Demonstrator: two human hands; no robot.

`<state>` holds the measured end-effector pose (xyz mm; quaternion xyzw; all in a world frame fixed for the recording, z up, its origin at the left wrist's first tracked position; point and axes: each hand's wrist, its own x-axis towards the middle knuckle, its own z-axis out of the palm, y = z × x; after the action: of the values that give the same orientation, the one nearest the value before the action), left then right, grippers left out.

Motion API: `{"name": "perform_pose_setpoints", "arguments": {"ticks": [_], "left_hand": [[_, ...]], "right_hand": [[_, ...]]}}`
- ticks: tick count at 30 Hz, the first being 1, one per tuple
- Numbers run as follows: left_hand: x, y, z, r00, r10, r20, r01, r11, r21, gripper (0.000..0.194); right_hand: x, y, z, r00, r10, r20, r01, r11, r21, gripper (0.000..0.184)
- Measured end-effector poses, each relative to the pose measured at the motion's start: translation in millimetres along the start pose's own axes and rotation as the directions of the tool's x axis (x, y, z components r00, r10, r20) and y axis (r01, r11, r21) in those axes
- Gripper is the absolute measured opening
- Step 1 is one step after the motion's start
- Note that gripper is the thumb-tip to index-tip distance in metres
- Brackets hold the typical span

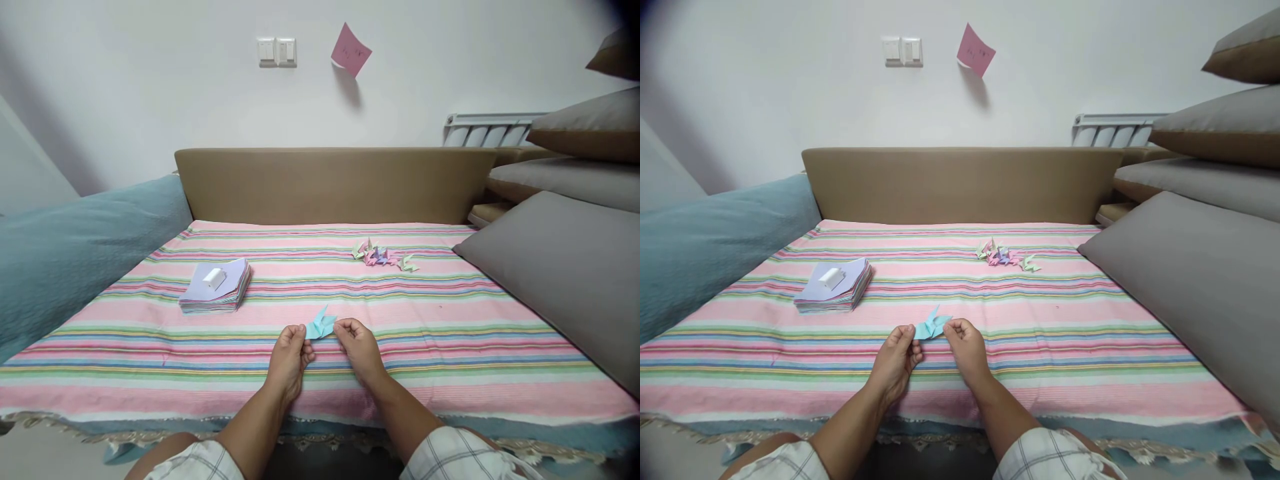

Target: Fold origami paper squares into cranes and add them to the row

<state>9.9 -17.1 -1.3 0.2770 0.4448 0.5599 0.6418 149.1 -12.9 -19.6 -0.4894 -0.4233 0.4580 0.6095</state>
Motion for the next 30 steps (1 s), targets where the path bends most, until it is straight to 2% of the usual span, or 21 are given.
{"name": "perform_pose_setpoints", "arguments": {"ticks": [13,30], "left_hand": [[0.4,-0.9,0.0,1.0,0.005,0.01,-0.005,1.0,-0.006,0.042],[-0.3,-0.8,-0.1,1.0,-0.007,0.014,0.008,0.999,-0.044,0.042]], "right_hand": [[-1.5,1.2,-0.4,0.999,-0.042,0.028,0.042,0.999,-0.028,0.025],[0.3,5.1,-2.1,0.997,-0.038,0.062,0.043,0.995,-0.087,0.027]]}}
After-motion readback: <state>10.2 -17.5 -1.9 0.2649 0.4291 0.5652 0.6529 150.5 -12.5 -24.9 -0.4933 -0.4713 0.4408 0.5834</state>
